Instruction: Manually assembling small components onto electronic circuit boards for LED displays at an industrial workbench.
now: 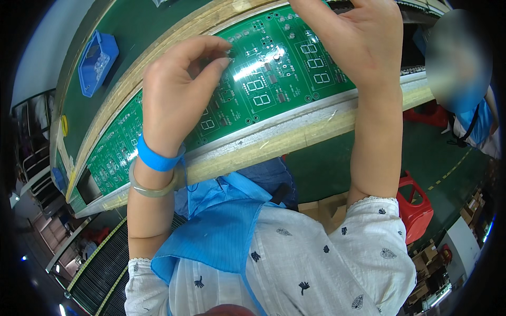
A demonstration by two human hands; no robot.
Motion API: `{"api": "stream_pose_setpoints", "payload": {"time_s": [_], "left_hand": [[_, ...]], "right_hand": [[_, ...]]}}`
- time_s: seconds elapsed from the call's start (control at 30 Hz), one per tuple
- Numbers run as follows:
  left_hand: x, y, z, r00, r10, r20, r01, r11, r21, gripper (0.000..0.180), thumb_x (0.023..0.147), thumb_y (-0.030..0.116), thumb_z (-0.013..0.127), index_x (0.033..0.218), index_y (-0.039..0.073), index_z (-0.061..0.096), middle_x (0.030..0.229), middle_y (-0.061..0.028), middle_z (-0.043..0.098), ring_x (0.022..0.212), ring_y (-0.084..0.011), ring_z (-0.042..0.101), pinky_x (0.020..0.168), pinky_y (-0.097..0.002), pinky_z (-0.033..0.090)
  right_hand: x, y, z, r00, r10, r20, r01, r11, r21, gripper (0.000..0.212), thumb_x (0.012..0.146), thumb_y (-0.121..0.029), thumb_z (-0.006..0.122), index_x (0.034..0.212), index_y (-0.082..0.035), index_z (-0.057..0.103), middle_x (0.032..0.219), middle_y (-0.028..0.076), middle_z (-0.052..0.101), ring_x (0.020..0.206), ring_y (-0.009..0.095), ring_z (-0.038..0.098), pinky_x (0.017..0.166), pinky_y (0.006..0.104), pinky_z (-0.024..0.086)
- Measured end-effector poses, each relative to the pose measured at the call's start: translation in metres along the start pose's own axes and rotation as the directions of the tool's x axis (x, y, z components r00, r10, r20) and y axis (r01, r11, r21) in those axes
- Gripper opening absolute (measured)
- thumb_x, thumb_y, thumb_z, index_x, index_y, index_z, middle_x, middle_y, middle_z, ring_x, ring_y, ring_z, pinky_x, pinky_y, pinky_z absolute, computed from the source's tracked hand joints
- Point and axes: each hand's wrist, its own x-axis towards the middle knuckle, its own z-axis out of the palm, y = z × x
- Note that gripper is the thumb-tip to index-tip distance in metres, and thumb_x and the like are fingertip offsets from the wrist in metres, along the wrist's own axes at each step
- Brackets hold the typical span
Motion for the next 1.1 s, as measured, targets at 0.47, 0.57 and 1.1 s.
{"api": "stream_pose_setpoints", "payload": {"time_s": [0.47,0.57,1.1], "left_hand": [[-0.031,0.009,-0.017,0.959,0.124,-0.254,-0.105,0.991,0.085,0.008,0.082,0.011,0.074,0.086,0.008,0.069,0.086,-0.0079,0.067,0.085,-0.0310,0.060,0.078,-0.0399,0.047],[-0.085,-0.002,-0.056,0.945,-0.003,-0.327,0.067,0.981,0.184,0.009,0.084,0.014,0.073,0.090,0.009,0.069,0.094,-0.0068,0.067,0.093,-0.0299,0.060,0.083,-0.0395,0.043],[-0.306,-0.145,-0.190,0.553,-0.607,-0.571,0.805,0.214,0.553,0.052,0.105,0.047,0.036,0.120,0.012,0.071,0.134,-0.0070,0.065,0.139,-0.0316,0.045,0.112,-0.0707,0.014]], "right_hand": [[-0.006,0.044,-0.009,0.996,-0.037,0.080,0.042,0.997,-0.068,0.013,0.088,-0.001,0.072,0.101,0.003,0.071,0.099,0.009,0.070,0.090,0.017,0.066,0.085,0.0295,0.051],[-0.036,0.054,-0.024,0.989,-0.070,0.131,0.080,0.994,-0.073,0.009,0.091,0.003,0.067,0.100,0.004,0.069,0.100,0.012,0.067,0.098,0.023,0.061,0.092,0.0325,0.047],[-0.109,-0.076,0.011,0.884,-0.186,0.429,0.337,0.889,-0.311,0.053,0.079,-0.034,0.076,0.124,-0.008,0.067,0.118,0.005,0.071,0.109,0.029,0.055,0.097,0.0431,0.036]]}}
